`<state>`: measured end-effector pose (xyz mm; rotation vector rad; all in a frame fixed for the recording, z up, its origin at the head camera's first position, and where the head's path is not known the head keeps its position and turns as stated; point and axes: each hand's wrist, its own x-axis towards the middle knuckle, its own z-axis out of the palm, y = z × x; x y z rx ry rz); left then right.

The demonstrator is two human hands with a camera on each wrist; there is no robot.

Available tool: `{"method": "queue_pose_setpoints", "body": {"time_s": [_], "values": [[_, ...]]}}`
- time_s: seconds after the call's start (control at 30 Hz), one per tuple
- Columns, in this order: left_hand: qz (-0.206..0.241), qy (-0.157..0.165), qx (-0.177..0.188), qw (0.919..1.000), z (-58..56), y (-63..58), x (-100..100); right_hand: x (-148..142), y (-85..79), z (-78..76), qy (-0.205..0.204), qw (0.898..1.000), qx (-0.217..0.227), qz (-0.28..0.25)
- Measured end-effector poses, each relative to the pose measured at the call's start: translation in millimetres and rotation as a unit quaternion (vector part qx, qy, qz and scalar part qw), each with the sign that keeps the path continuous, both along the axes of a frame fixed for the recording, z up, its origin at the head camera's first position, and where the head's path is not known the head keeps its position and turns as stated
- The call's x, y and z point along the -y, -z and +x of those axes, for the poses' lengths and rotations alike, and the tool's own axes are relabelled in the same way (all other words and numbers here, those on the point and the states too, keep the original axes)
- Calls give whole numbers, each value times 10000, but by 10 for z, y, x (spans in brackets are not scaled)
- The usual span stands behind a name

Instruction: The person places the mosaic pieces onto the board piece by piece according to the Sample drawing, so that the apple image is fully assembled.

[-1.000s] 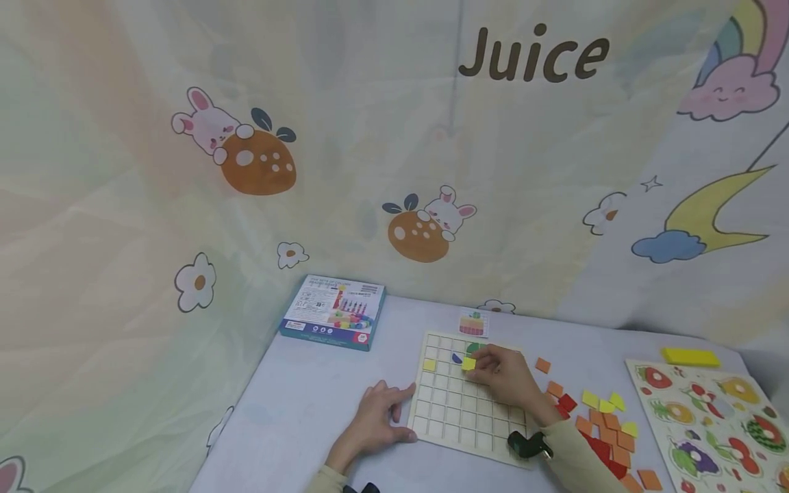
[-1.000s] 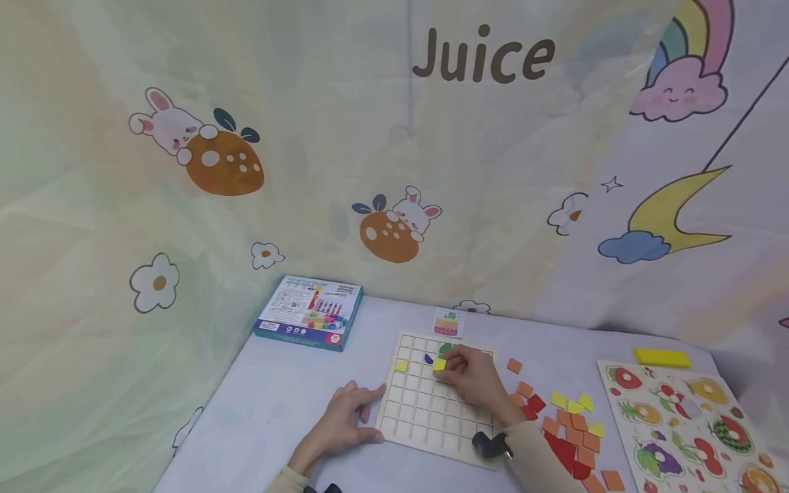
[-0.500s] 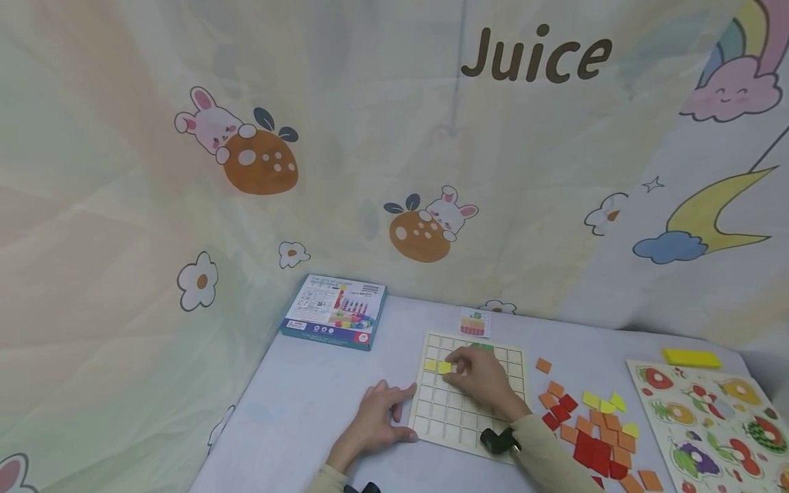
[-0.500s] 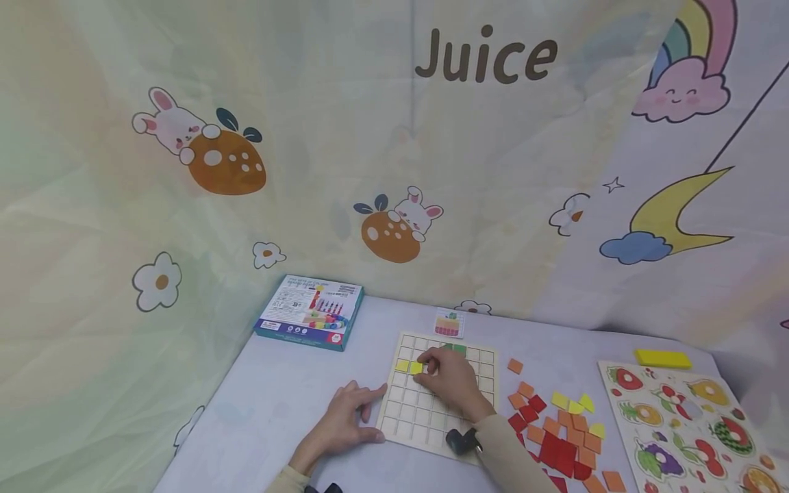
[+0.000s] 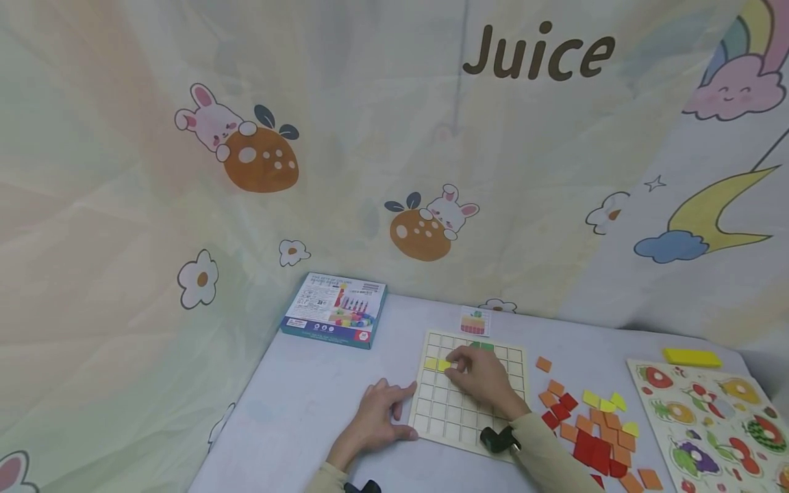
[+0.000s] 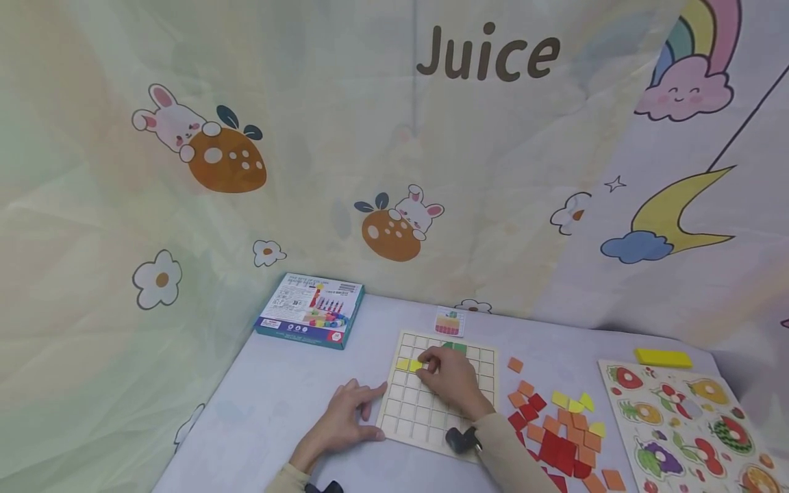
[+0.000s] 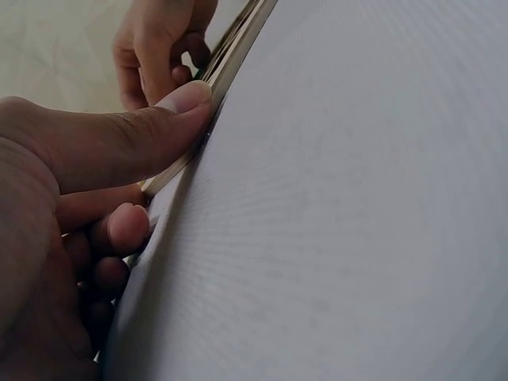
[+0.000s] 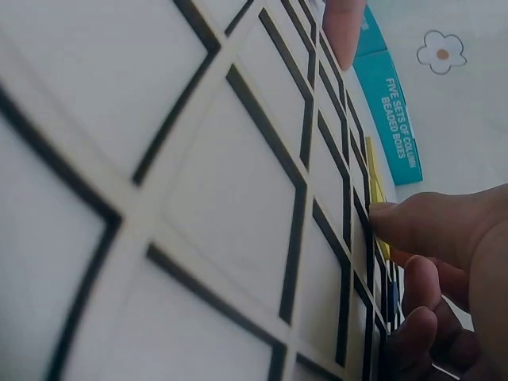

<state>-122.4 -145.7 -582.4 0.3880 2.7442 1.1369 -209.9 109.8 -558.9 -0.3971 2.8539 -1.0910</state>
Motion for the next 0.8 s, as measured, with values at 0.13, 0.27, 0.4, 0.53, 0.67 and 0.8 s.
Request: {"method": "queue_pose_setpoints", "body": {"time_s": [0.13, 0.27, 0.4, 0.53, 0.67, 0.8], "values": [[29, 19, -45, 10000, -1, 2, 8, 10, -14, -6, 16, 10000, -50, 53], [63, 30, -86, 9999, 6, -6, 14, 2, -14, -8, 5, 10000, -59, -27], [51, -6, -19, 10000, 9, -13, 13, -87, -14, -10, 6, 9997, -69, -227], [19, -63, 25, 10000, 2, -16, 7, -337, -62, -25, 10, 9988, -235, -425], [31, -63, -52, 10000, 7, -21, 3, -750, -160, -24, 250, 9984, -414, -278], [146, -21, -77, 9999, 21, -17, 0, -1309, -247, 31, 670, 9965, -268, 413]]}}
